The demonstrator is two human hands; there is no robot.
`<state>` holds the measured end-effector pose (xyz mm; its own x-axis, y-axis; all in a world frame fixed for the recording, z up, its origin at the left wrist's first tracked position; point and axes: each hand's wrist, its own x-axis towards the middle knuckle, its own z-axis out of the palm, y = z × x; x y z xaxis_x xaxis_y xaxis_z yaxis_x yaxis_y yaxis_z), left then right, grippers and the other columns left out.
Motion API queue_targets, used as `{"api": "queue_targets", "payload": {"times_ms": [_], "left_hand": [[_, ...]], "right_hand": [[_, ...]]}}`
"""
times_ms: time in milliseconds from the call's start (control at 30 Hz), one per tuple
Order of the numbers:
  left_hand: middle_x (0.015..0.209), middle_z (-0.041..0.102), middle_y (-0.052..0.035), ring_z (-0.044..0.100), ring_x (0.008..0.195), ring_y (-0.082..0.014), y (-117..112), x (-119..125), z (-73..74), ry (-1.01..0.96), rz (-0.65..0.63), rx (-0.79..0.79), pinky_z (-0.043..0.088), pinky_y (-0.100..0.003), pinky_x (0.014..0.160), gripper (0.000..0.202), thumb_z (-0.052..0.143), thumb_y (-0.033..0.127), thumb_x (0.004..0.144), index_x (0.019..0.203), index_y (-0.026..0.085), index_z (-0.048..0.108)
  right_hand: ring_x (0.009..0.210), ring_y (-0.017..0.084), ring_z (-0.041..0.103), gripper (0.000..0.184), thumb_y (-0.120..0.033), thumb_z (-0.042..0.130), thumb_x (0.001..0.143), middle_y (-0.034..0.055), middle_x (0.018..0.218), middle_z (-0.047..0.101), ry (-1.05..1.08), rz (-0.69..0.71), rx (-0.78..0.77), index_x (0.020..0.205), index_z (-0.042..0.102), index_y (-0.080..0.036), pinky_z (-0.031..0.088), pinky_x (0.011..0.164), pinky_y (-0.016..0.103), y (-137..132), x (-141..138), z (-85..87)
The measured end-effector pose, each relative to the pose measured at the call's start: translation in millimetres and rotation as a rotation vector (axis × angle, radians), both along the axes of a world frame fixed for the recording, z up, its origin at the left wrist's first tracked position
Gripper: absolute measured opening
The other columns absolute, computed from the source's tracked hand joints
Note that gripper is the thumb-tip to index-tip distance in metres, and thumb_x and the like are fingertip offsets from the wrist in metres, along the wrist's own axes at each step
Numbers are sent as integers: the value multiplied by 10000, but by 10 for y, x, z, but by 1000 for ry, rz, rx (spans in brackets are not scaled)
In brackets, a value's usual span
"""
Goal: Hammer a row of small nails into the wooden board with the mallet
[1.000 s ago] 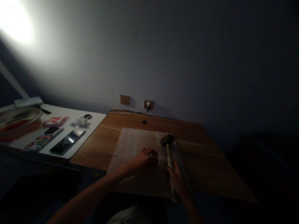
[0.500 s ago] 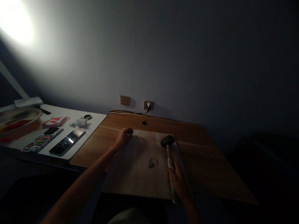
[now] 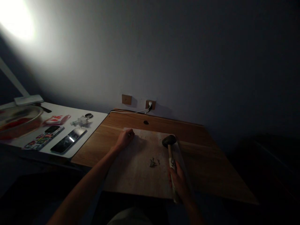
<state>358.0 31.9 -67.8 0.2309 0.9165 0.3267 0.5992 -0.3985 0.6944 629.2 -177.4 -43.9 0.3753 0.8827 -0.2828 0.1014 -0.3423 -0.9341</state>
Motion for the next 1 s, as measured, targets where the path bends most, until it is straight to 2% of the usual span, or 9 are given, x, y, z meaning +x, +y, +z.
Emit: {"api": "queue_targets", "payload": {"times_ms": [167,300,433,533,633,767,900,1000], "left_hand": [[874,686,-54,631,786,-175,14,-23,-22,8,-27,86,483,-258,713,96,569,176,797,832,175,659],[844,710,-42,638,749,-171,3,-18,-17,18,-23,34,477,-257,701,138,566,171,802,901,179,662],[883,746,-33,666,747,-172,-20,-9,-10,-35,1,-32,497,-261,713,309,562,178,809,1107,198,642],[882,750,-27,677,753,-175,-17,-10,-17,-46,-29,-45,509,-264,721,336,568,173,796,1122,202,640],[889,745,-47,679,789,-186,-5,-13,-22,-24,-34,-6,516,-273,743,312,563,152,791,1085,184,662],[937,739,-76,678,864,-207,-6,-20,-9,1,-21,47,519,-293,787,260,585,134,780,1019,171,681],[900,752,-45,688,805,-191,-28,-28,23,-48,-19,-32,528,-286,772,382,594,106,768,1138,186,647],[908,761,-41,698,810,-195,-40,-31,34,-65,-12,-53,533,-287,768,412,603,112,767,1170,195,630]], "right_hand": [[422,133,472,637,-513,578,737,-98,535,481,-10,17,-12,1284,476,-203,371,378,222,5,14,0],[391,136,474,680,-536,591,709,-109,503,490,22,70,-95,1297,448,-226,345,371,212,54,70,27],[386,128,496,596,-534,593,688,-99,533,529,44,137,-161,1190,470,-240,341,372,206,108,141,94],[387,113,466,548,-569,599,686,-104,528,505,-26,146,-154,1108,494,-235,354,375,210,141,180,166],[370,108,418,532,-605,591,707,-114,491,456,-104,156,-126,1082,511,-236,309,350,204,181,167,232],[360,95,399,444,-613,570,743,-116,504,436,-102,217,-91,971,504,-238,290,331,195,257,35,277],[372,76,408,391,-593,573,782,-105,580,457,-84,326,-4,914,497,-232,302,322,186,412,-188,283],[352,66,376,386,-590,584,796,-116,562,436,-56,405,76,896,488,-230,294,309,185,584,-380,297]]}}
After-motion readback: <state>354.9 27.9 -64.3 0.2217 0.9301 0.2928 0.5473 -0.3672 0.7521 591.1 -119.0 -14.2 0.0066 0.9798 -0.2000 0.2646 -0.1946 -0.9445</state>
